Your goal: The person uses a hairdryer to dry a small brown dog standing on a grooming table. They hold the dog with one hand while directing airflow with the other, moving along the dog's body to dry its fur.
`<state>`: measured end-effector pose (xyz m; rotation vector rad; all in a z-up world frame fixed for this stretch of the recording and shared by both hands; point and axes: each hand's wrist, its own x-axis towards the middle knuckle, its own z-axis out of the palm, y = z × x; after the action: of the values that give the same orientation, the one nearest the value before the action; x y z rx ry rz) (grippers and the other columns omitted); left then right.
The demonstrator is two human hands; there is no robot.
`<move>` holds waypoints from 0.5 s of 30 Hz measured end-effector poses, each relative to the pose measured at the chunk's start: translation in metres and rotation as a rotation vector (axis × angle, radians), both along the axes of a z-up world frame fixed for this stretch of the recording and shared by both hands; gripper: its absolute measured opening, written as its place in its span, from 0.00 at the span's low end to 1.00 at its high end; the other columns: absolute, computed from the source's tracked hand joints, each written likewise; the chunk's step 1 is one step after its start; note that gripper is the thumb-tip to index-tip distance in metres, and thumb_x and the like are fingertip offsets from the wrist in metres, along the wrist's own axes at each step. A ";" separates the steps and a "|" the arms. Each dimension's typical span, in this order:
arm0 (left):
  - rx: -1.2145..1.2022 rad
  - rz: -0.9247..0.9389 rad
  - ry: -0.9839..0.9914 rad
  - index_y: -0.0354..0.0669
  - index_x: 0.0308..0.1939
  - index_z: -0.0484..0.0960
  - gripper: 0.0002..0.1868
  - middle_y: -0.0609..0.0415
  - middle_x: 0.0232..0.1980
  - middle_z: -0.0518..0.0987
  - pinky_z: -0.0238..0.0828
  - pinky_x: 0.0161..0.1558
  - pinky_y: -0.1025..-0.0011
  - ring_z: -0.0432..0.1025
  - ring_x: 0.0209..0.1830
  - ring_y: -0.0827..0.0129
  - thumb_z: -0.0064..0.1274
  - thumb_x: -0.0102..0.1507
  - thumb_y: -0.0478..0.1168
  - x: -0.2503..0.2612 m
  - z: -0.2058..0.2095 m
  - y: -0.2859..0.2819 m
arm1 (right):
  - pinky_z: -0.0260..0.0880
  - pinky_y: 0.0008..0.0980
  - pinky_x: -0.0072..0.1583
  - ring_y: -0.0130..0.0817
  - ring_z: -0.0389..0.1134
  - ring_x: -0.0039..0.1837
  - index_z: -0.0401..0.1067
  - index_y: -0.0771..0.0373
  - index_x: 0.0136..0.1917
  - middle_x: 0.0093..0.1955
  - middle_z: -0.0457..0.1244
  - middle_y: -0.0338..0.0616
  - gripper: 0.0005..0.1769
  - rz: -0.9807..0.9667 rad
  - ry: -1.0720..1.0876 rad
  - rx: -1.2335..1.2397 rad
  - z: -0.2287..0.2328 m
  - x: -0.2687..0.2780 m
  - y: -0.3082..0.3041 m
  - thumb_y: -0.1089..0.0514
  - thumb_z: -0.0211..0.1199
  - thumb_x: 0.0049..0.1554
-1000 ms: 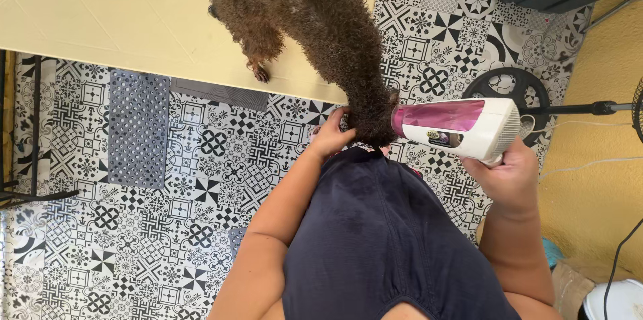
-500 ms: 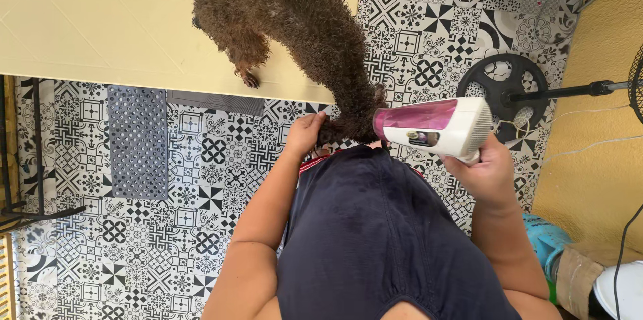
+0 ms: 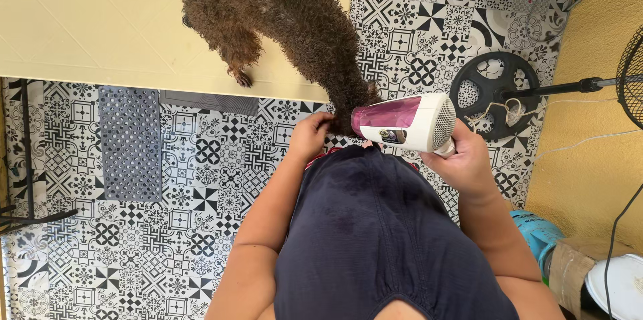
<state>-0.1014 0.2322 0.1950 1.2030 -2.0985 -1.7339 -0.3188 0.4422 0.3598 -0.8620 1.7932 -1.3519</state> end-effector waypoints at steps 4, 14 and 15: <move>-0.255 0.019 -0.125 0.40 0.42 0.84 0.09 0.48 0.43 0.83 0.76 0.45 0.66 0.79 0.41 0.56 0.62 0.63 0.42 -0.002 0.002 0.000 | 0.70 0.27 0.59 0.22 0.68 0.57 0.72 0.67 0.62 0.56 0.69 0.39 0.24 -0.001 0.059 0.022 0.000 0.001 0.000 0.67 0.69 0.51; -0.438 -0.275 0.288 0.53 0.51 0.81 0.12 0.58 0.55 0.79 0.71 0.62 0.63 0.73 0.62 0.63 0.59 0.64 0.39 -0.023 0.010 0.027 | 0.70 0.24 0.59 0.21 0.69 0.56 0.71 0.67 0.63 0.56 0.69 0.38 0.21 -0.185 0.270 0.031 0.010 -0.016 0.027 0.65 0.70 0.57; -0.589 -0.406 0.297 0.57 0.51 0.82 0.11 0.61 0.54 0.79 0.69 0.66 0.64 0.72 0.64 0.65 0.60 0.65 0.39 -0.028 0.008 0.032 | 0.70 0.24 0.60 0.21 0.69 0.58 0.71 0.67 0.64 0.57 0.69 0.38 0.22 -0.208 0.276 0.002 0.011 -0.018 0.029 0.65 0.70 0.57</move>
<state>-0.1293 0.2643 0.2035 0.3564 -2.5026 -1.1611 -0.3366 0.4717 0.3713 -0.9170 2.1459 -1.4148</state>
